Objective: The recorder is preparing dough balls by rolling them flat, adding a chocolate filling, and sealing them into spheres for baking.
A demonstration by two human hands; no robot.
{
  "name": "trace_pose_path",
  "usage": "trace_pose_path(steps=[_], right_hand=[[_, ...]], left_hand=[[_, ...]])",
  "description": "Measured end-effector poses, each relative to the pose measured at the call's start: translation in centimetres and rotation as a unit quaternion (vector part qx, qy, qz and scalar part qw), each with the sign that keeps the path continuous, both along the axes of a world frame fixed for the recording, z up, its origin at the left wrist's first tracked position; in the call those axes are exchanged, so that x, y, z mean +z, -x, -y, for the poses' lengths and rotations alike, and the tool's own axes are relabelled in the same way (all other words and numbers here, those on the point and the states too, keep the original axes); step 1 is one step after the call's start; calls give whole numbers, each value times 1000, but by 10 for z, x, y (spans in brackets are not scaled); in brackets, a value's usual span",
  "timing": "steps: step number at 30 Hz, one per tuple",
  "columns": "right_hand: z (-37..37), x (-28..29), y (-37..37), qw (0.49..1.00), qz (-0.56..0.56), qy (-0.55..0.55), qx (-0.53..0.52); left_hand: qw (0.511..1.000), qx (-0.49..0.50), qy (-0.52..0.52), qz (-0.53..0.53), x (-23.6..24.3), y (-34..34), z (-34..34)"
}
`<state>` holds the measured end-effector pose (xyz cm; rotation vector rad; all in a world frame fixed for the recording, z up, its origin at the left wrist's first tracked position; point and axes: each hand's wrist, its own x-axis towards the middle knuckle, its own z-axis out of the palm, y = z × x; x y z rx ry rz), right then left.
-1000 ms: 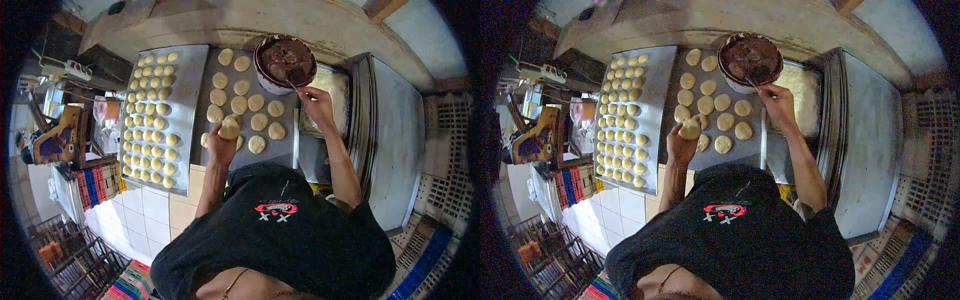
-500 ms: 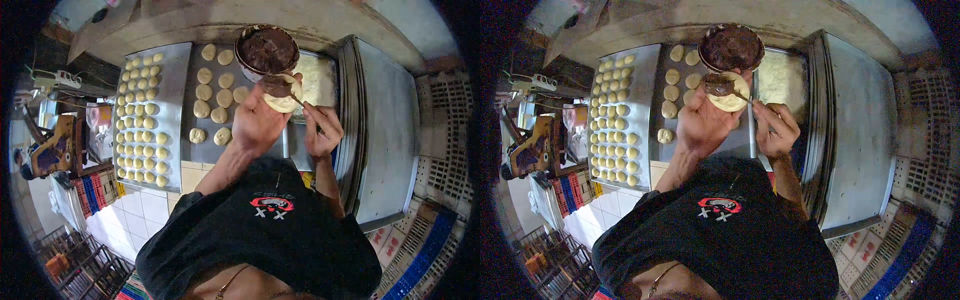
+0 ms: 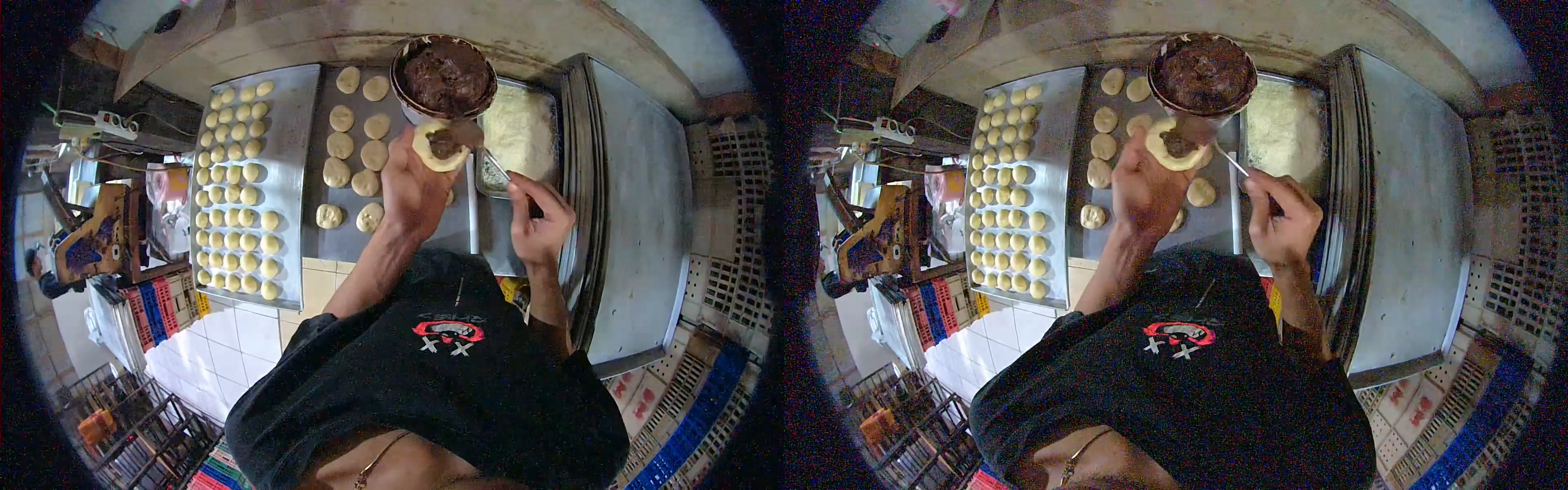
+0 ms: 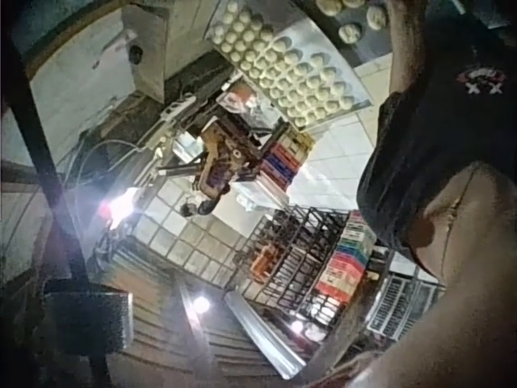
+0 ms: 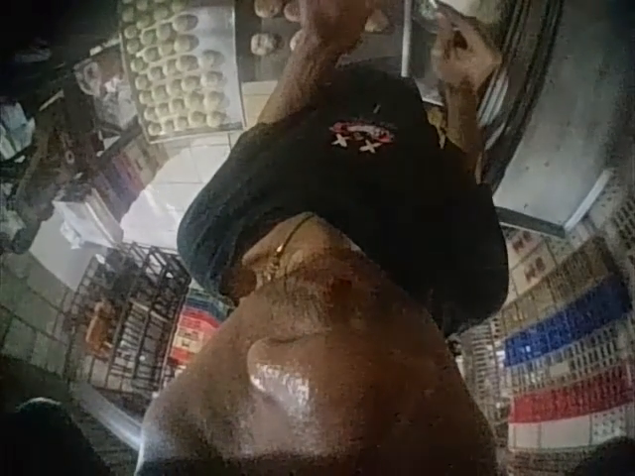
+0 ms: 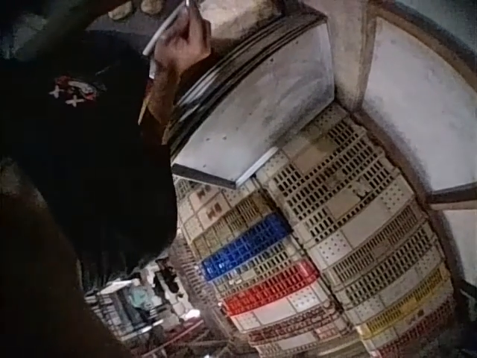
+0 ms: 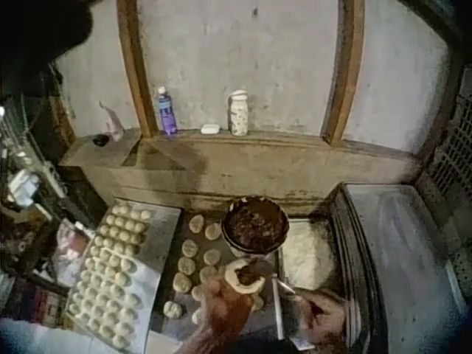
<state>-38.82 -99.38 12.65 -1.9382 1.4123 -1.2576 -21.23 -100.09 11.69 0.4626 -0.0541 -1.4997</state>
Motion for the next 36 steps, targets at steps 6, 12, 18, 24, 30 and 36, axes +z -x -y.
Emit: trace_pose_path(steps=[6, 12, 18, 24, 30, 36], right_hand=[[6, -19, 5, 949, 173, -264, -25], [48, -51, 28, 988, 46, -121, -81], [107, -41, 43, 968, -227, -2, -104], [139, -107, 52, 975, -189, 8, -121], [103, -127, 34, 971, -52, -82, -219], [92, -147, 27, 975, -31, -67, -211]], left_hand=[[984, -128, -103, 69, -70, 6, -12], [734, -375, -33, 565, -212, 0, -43], [536, -252, 35, 805, -176, 0, -58], [669, -233, -43, 705, -178, -33, -55], [845, -127, -69, 515, -189, -24, -18], [901, -91, -122, 406, -191, 5, 83]])
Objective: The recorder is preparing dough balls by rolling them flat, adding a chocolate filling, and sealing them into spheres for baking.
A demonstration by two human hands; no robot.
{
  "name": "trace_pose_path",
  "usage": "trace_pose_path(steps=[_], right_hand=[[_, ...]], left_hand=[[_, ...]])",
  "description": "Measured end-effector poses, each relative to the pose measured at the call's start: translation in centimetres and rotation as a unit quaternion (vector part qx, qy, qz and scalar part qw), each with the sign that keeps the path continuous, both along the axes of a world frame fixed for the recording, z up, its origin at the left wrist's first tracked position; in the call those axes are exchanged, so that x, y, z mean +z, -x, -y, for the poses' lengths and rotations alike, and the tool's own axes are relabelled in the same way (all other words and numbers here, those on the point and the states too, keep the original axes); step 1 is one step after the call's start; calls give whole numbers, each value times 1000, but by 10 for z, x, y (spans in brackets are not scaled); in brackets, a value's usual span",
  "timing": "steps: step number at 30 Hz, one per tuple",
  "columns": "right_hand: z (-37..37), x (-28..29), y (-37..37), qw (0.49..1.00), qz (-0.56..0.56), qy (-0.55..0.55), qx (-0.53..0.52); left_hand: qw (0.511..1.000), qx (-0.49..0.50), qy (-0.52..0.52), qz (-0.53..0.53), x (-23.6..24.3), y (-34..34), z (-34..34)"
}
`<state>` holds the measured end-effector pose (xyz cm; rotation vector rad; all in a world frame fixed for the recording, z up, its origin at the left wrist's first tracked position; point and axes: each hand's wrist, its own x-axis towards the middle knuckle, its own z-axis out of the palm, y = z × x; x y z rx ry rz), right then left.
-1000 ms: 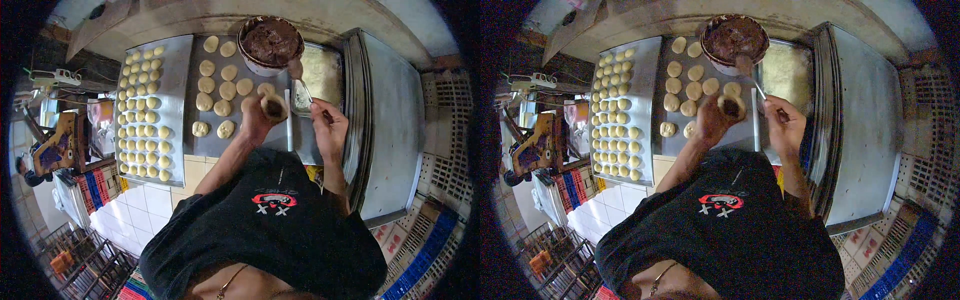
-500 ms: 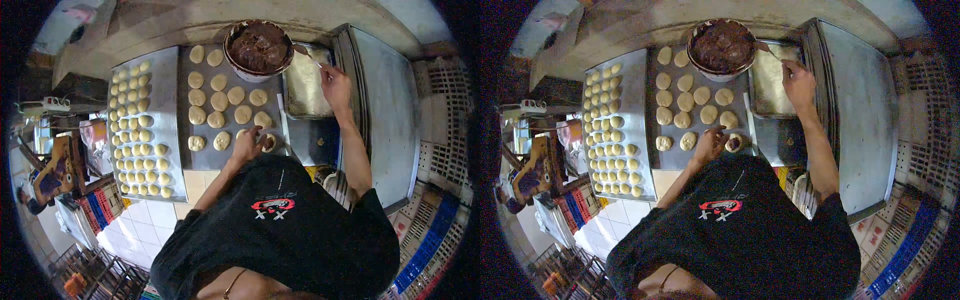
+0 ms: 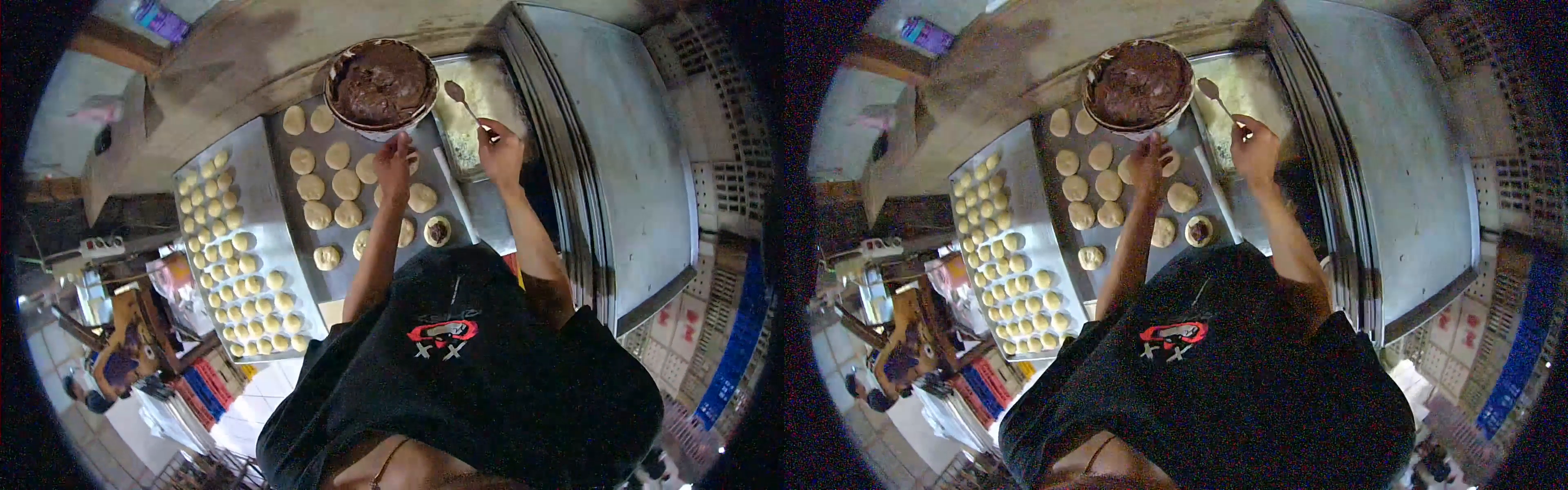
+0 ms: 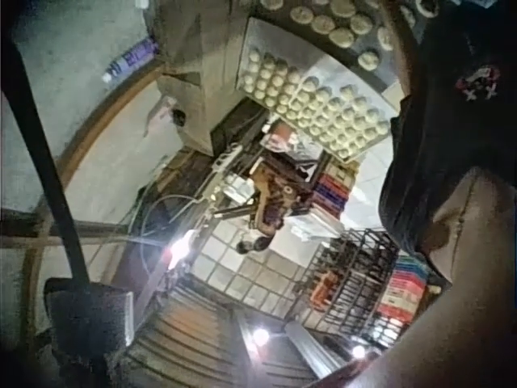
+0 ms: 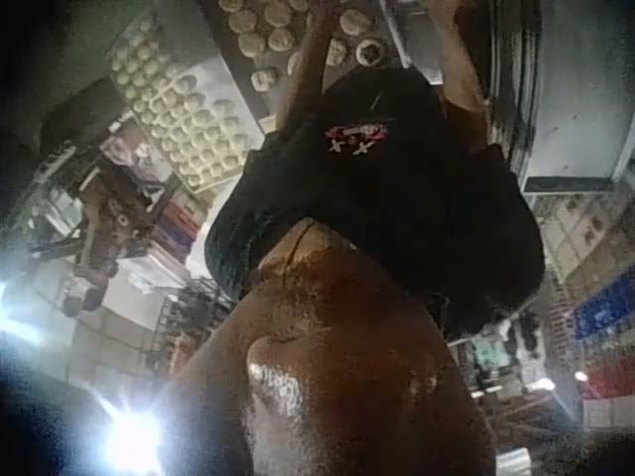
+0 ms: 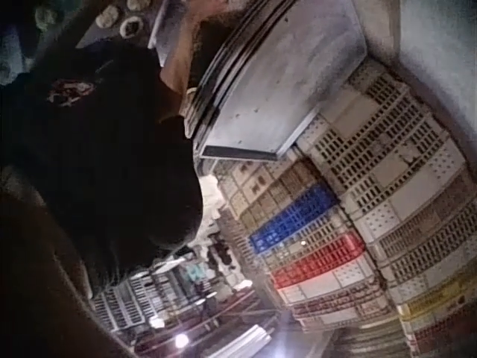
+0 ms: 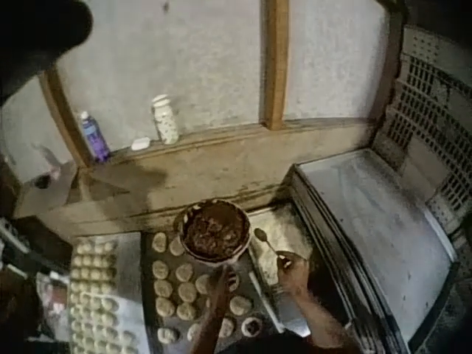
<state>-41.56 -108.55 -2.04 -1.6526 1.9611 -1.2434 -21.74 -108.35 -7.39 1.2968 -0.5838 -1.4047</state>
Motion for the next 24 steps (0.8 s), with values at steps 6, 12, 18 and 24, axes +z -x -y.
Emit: trace_pose_path(steps=[6, 12, 18, 24], right_hand=[[-20, 9, 0, 995, 73, -66, -29], [-8, 9, -7, 999, 26, -29, -7], [5, -6, -13, 1000, -13, 14, -12], [2, -11, -12, 998, -35, 41, -10]], left_hand=[[994, 71, 44, 72, -11, 13, 15], [979, 105, 98, 142, -19, 10, 14], [979, 53, 45, 194, -18, -4, -4], [996, 17, 54, 69, -4, -30, -64]])
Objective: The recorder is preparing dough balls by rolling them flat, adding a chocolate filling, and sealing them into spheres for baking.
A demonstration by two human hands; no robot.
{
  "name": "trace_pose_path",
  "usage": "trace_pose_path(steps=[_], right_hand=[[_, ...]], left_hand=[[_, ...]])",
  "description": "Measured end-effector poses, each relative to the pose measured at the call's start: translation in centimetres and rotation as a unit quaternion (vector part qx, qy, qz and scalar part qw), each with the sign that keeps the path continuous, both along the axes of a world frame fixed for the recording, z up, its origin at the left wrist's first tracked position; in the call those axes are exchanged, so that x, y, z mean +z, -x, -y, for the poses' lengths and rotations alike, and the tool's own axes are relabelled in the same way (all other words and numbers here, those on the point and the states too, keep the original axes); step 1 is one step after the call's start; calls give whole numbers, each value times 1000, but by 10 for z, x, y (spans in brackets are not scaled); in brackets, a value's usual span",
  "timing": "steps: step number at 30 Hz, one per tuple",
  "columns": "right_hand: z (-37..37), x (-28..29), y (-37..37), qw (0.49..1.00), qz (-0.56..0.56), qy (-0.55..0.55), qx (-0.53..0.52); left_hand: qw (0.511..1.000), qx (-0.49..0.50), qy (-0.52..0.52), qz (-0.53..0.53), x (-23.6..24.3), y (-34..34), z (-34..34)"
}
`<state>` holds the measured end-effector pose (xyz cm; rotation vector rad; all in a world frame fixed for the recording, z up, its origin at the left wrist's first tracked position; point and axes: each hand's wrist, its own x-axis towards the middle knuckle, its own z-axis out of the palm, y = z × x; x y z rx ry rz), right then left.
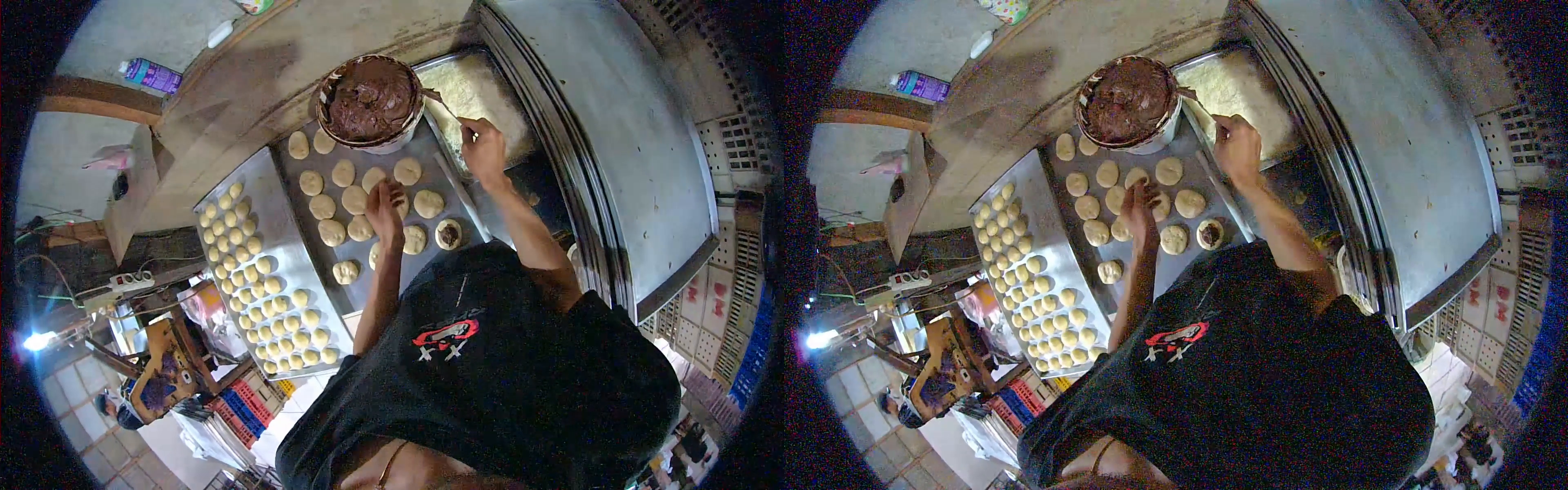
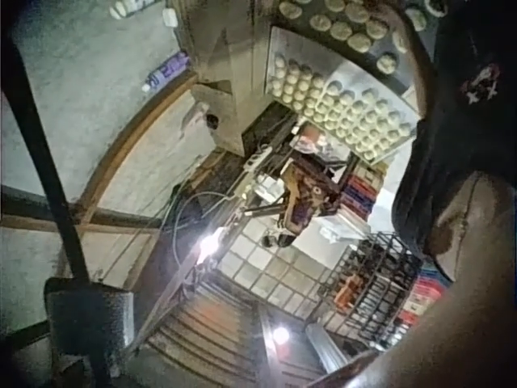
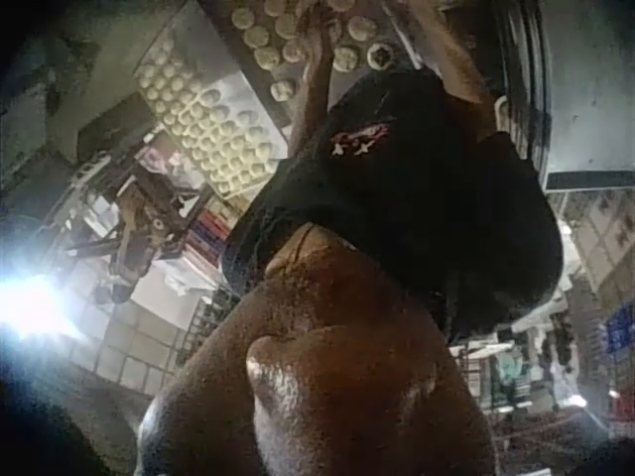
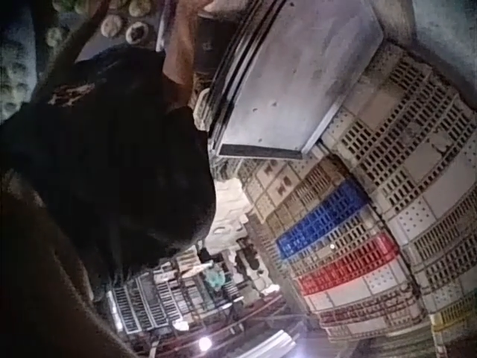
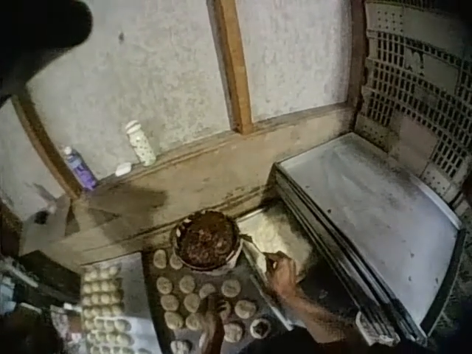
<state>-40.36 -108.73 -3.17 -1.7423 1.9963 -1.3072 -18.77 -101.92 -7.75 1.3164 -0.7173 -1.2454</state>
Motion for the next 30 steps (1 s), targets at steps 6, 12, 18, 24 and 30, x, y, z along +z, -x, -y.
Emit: trace_pose_path(steps=[6, 12, 18, 24, 30], right_hand=[[-7, 29, 1, 998, -48, -31, -1], [-6, 39, 3, 988, -126, -86, 14], [-5, 69, 0, 963, -216, -132, 91], [-15, 75, -13, 959, -207, -161, 109], [-21, 62, -3, 974, 109, -159, 121]], left_hand=[[999, 39, -30, -10, 0, -20, -54], [997, 69, -40, -7, 1, -35, -67], [996, 87, -35, -4, 5, -36, -63], [997, 67, 6, -39, -6, -30, -63], [997, 70, -23, -22, 12, -39, -74]])
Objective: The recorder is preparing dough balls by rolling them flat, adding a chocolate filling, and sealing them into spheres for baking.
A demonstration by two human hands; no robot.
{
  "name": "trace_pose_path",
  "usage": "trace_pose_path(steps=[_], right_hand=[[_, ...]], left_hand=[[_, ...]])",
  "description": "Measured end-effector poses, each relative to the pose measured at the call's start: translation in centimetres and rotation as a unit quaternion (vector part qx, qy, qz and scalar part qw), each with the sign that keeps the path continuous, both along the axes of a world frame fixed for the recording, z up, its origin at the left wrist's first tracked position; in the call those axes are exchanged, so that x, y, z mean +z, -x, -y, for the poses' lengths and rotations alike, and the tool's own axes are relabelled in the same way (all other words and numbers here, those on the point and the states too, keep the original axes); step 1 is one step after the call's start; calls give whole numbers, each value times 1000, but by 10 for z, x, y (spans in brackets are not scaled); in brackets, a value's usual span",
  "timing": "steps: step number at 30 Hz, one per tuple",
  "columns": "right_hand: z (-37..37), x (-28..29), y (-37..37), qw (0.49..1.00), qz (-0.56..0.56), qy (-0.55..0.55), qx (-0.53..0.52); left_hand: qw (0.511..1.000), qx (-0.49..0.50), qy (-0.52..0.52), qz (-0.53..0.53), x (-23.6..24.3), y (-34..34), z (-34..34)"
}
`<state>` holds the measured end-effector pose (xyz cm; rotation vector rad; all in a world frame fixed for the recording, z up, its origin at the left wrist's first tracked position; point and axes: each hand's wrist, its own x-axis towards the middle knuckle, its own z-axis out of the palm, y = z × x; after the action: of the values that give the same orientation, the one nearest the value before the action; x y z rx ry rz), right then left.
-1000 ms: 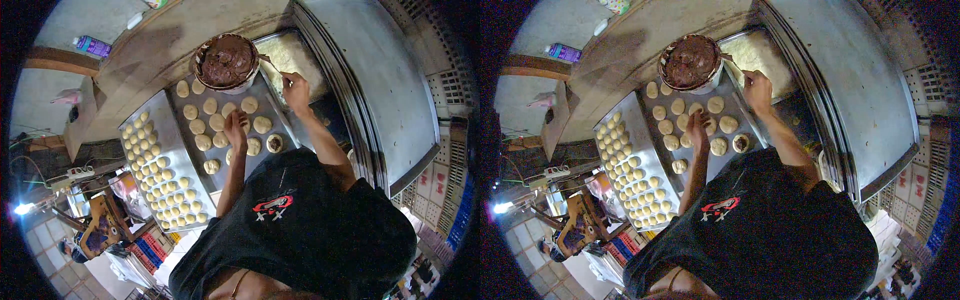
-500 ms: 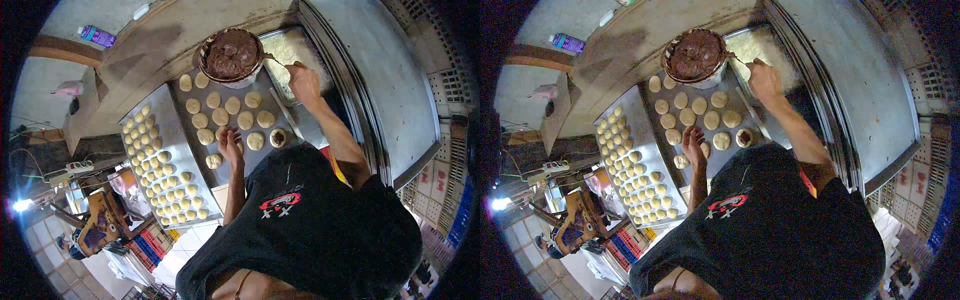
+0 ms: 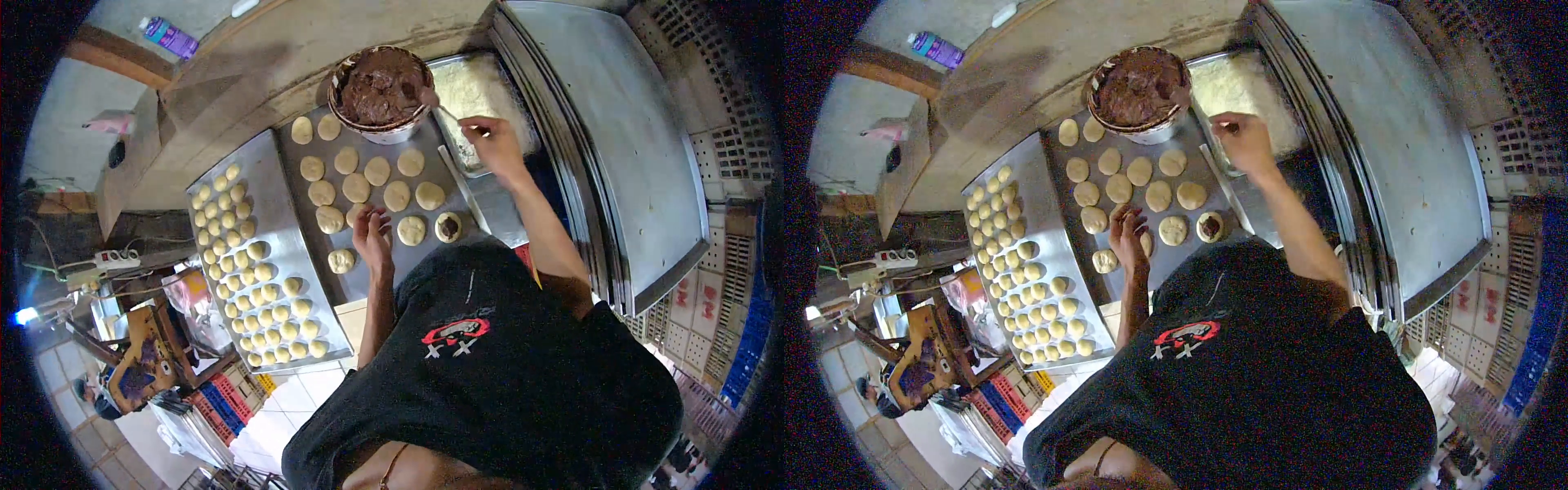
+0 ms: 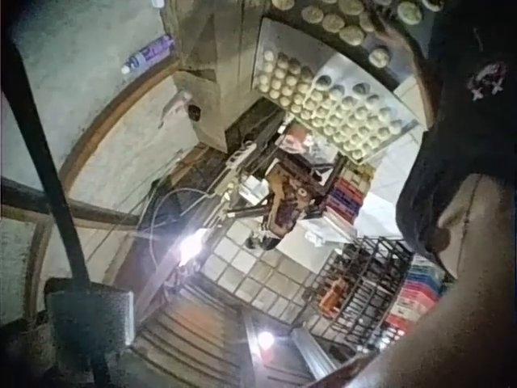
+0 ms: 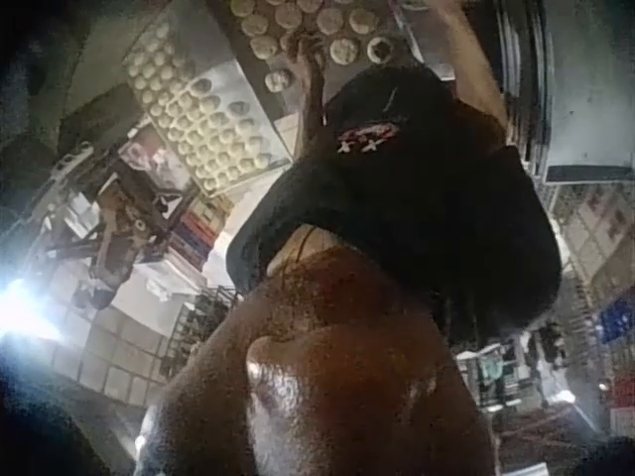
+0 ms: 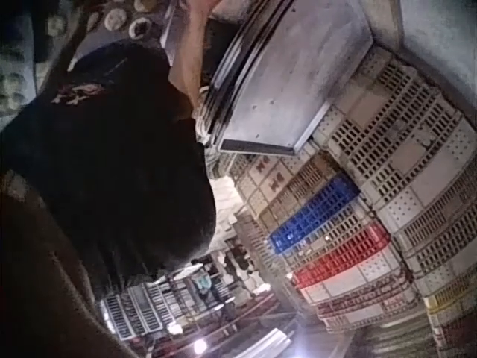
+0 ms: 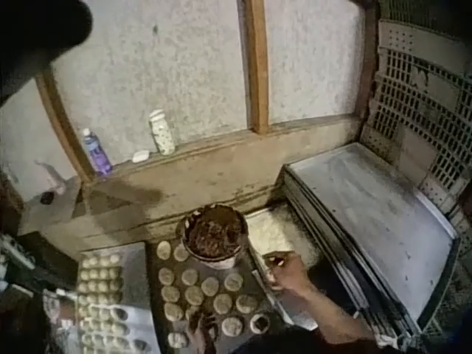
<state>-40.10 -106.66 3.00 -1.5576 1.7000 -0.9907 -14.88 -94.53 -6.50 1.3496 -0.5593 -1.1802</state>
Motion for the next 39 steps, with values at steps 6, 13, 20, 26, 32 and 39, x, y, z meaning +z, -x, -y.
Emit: trace_pose_path(steps=[6, 13, 20, 26, 32, 39], right_hand=[[41, 34, 19, 974, -203, 95, 46], [30, 39, 1, 917, -383, 80, 78], [23, 54, -26, 909, -409, 22, 75], [19, 11, -39, 947, -305, 47, 86], [38, 29, -24, 963, -222, 139, 65], [84, 63, -22, 816, -470, 215, 260]], left_hand=[[999, 44, 2, -14, -6, -20, -15], [997, 76, -2, -8, -3, -27, -25], [996, 90, -18, -16, -3, -27, -29], [997, 77, -10, -13, -7, -29, -27], [998, 2, -1, 57, -15, -31, -19], [821, -270, 13, 503, -61, 4, -26]])
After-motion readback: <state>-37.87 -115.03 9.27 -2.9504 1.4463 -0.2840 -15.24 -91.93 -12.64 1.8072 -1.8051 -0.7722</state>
